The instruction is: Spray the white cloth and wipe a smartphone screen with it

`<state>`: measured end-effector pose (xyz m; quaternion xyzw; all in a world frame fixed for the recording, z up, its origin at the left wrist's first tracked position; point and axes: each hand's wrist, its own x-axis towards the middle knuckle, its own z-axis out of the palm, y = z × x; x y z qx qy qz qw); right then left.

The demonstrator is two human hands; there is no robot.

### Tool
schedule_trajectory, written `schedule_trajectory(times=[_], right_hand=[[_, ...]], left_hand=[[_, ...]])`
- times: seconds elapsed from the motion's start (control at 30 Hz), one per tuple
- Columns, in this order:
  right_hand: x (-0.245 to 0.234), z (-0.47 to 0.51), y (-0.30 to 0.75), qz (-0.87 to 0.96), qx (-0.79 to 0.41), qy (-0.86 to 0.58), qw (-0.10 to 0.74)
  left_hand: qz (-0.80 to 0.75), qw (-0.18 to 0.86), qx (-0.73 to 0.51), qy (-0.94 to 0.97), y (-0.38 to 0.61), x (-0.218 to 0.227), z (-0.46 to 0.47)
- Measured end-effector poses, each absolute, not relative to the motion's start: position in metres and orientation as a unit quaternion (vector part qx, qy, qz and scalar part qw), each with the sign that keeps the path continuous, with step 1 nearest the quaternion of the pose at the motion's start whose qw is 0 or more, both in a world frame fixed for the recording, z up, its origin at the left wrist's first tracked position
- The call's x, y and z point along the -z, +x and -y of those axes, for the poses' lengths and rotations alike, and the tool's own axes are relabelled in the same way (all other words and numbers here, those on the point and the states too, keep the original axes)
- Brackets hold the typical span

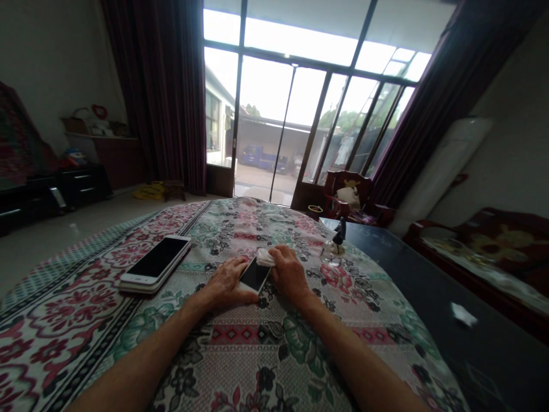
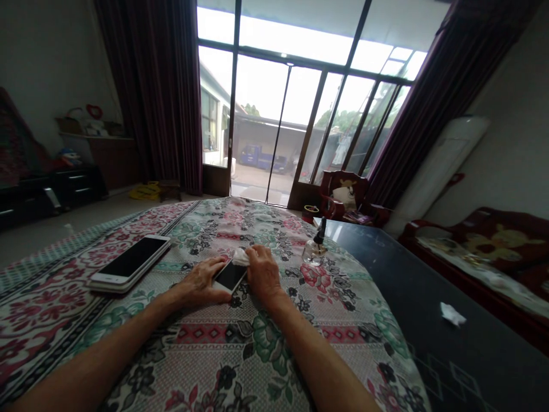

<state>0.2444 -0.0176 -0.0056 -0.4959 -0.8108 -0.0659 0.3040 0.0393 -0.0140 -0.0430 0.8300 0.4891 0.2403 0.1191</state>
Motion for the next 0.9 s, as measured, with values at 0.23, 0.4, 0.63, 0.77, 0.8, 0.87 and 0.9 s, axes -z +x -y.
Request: schedule_trajectory(times=[0.23, 0.4, 0.63, 0.77, 0.8, 0.87, 0.9], right_hand=[[0.023, 0.024, 0.248, 0.874, -0.049, -0.417, 0.244], [0.022, 0.026, 0.255, 0.880, -0.050, -0.420, 0.214], [0.025, 0.023, 0.255, 0.877, -0.031, -0.421, 0.229], [0.029, 0.023, 0.248, 0.838, -0.031, -0.447, 0.311], [0.028, 0.025, 0.245, 0.831, -0.037, -0.453, 0.322], [0.021, 0.027, 0.238, 0.824, -0.066, -0.458, 0.327], [0.016, 0.028, 0.235, 0.821, -0.085, -0.459, 0.330]], left_hand=[[-0.506, 0.080, -0.252, 0.821, 0.046, 0.041, 0.020], [-0.539, 0.060, -0.253, 0.801, 0.056, 0.047, 0.024], [-0.510, 0.093, -0.248, 0.819, 0.048, 0.040, 0.024], [-0.473, 0.139, -0.258, 0.831, 0.039, 0.030, 0.022], [-0.475, 0.145, -0.264, 0.827, 0.039, 0.028, 0.022], [-0.475, 0.152, -0.272, 0.823, 0.040, 0.027, 0.022], [-0.472, 0.155, -0.275, 0.823, 0.040, 0.027, 0.022]])
